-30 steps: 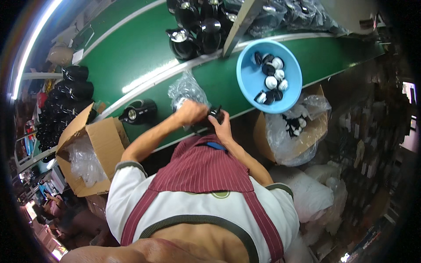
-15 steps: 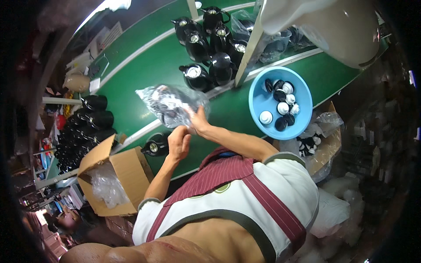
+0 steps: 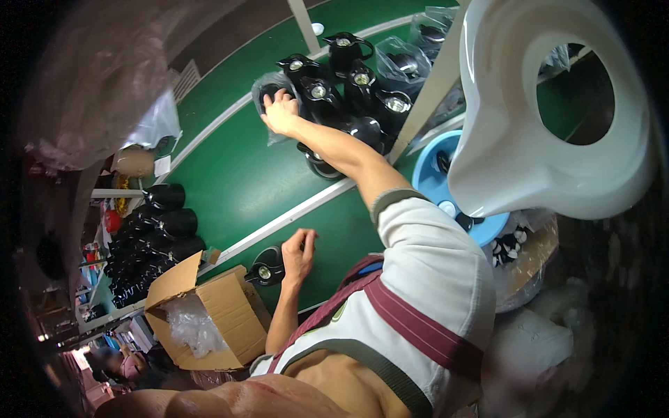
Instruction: The person repeatedly picks up black electric kettles from a green workbench, places each into a clear plastic bag, and sets the bagged unit aside. They also handle small white and black components from a blue basin, placing them into bags. The process continues with multiple kettles and components throughout the clip.
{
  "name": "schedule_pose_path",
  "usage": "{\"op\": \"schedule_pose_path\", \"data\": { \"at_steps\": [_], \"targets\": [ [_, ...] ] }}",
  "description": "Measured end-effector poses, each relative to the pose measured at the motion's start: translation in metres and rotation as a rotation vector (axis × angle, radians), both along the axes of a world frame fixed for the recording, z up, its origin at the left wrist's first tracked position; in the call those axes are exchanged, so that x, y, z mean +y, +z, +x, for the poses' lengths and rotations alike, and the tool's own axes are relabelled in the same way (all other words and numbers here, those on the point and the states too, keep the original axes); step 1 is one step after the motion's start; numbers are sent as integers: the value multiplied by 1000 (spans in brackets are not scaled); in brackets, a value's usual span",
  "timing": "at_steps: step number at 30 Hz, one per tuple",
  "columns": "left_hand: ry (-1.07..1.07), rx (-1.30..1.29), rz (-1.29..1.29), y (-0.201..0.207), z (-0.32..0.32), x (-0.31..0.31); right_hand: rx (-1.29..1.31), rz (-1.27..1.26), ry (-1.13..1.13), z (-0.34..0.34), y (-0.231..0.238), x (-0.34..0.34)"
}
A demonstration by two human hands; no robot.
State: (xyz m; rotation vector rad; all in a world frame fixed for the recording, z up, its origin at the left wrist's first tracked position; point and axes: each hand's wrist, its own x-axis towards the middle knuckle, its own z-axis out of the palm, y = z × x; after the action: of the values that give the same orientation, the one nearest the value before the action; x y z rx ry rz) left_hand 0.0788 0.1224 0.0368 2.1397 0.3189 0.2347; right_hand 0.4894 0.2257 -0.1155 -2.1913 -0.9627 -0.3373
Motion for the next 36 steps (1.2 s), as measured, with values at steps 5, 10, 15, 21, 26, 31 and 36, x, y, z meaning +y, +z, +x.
{"op": "schedule_pose_path", "data": {
  "at_steps": [5, 10, 15, 21, 26, 31, 36],
  "targets": [
    [221, -249, -129, 6, 65, 14, -66, 371, 310, -194, 152, -174],
    [-233, -454, 216, -3, 260, -23, 15, 230, -305, -232, 138, -396],
    [-423, -185, 822, -71, 390, -72, 542, -311, -729, -216, 48, -538],
    [-499, -207, 518, -85, 407, -90, 661, -697, -381, -246, 14, -524],
    [-51, -428, 464, 32, 335, -57, 552, -761, -398, -246, -47, -521],
    [188, -594, 357, 119, 187, -3, 639, -750, -406, -243, -10, -514],
    [219, -477, 467, 126, 41, 7, 432, 120, -552, -263, 60, -500]
  ]
}}
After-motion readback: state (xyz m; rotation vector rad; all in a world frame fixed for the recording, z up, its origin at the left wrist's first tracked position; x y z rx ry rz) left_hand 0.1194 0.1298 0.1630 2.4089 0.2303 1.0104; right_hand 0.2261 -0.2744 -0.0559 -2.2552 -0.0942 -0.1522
